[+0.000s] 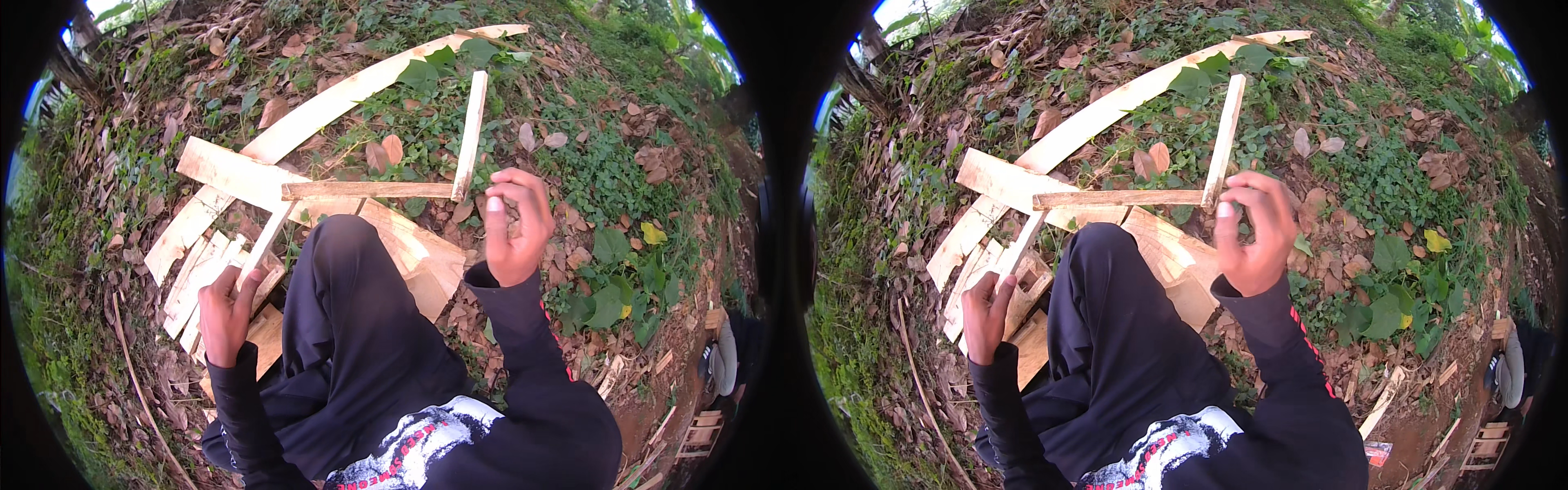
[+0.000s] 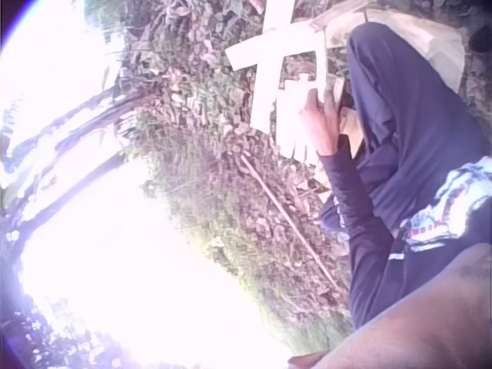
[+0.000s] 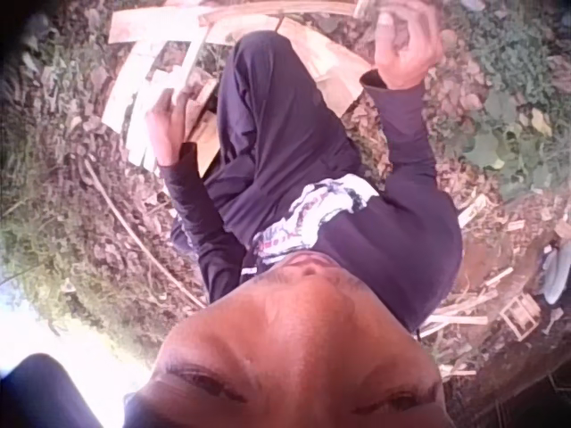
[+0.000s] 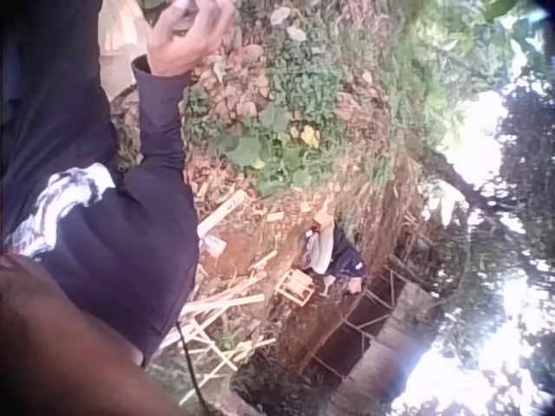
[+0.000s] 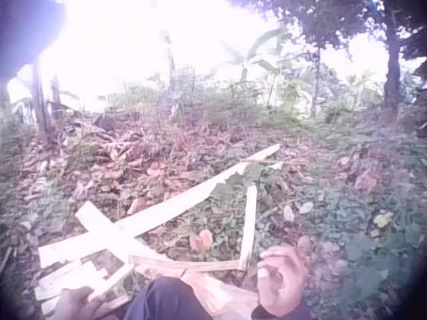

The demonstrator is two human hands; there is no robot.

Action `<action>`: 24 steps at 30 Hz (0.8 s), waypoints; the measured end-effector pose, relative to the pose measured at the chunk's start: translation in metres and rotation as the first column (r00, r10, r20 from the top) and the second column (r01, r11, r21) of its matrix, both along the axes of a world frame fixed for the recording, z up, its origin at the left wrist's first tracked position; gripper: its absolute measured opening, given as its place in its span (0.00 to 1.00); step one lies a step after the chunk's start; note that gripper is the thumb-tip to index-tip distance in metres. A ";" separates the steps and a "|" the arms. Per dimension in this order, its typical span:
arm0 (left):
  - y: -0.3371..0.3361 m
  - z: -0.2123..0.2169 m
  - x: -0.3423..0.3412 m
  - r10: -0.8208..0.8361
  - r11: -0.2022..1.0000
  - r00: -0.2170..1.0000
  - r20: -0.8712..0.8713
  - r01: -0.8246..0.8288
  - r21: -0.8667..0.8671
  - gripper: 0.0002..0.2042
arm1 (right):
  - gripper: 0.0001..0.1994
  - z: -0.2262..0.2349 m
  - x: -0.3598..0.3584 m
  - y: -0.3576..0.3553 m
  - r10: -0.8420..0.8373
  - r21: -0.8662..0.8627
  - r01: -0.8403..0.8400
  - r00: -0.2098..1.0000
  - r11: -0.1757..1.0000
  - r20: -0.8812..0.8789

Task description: The person sits on the ground and splits a piece of wood by hand. They then pick up a hand saw and place it on the ground. The person continues to split the wood into smaller pieces by hand.

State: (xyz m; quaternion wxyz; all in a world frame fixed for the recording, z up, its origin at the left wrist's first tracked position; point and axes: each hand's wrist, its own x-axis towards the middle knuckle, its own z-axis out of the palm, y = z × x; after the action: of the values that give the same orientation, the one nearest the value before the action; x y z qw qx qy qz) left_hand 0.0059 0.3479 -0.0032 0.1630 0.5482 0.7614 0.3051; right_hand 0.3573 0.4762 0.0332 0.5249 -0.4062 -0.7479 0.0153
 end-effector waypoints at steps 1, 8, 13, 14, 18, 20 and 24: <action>-0.007 -0.001 -0.008 0.022 1.000 1.000 0.001 -0.022 -0.001 0.18 | 0.04 -0.005 0.007 0.000 -0.027 -0.034 0.025 0.998 0.999 -0.060; -0.050 -0.005 -0.038 0.107 0.993 0.994 -0.018 -0.106 0.046 0.18 | 0.08 -0.060 0.022 0.019 -0.083 -0.500 -0.046 0.969 0.865 -0.232; -0.065 0.000 -0.039 0.152 0.987 0.987 0.054 -0.155 0.052 0.16 | 0.13 -0.065 0.011 0.030 -0.027 -0.589 -0.133 0.967 0.797 -0.254; -0.068 0.001 -0.039 0.156 0.986 0.986 0.060 -0.159 0.045 0.16 | 0.14 -0.063 0.007 0.030 -0.020 -0.614 -0.152 0.965 0.774 -0.263; -0.075 0.002 -0.040 0.158 0.986 0.979 0.127 -0.164 0.039 0.15 | 0.17 -0.056 -0.002 0.028 0.017 -0.650 -0.372 0.875 0.663 -0.483; -0.079 0.000 -0.042 0.147 0.987 0.979 0.140 -0.154 0.042 0.15 | 0.18 -0.057 -0.003 0.026 0.015 -0.656 -0.385 0.869 0.649 -0.495; -0.083 0.000 -0.039 0.114 0.990 0.984 0.139 -0.125 0.072 0.15 | 0.19 -0.065 -0.002 0.029 0.073 -0.625 -0.500 0.812 0.600 -0.579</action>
State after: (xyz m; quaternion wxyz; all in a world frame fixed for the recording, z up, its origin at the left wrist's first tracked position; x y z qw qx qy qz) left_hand -0.0333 0.2650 -0.0033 0.1733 0.4856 0.7674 0.3811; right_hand 0.3553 0.5056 -0.0317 0.4706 -0.4368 -0.5674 0.5155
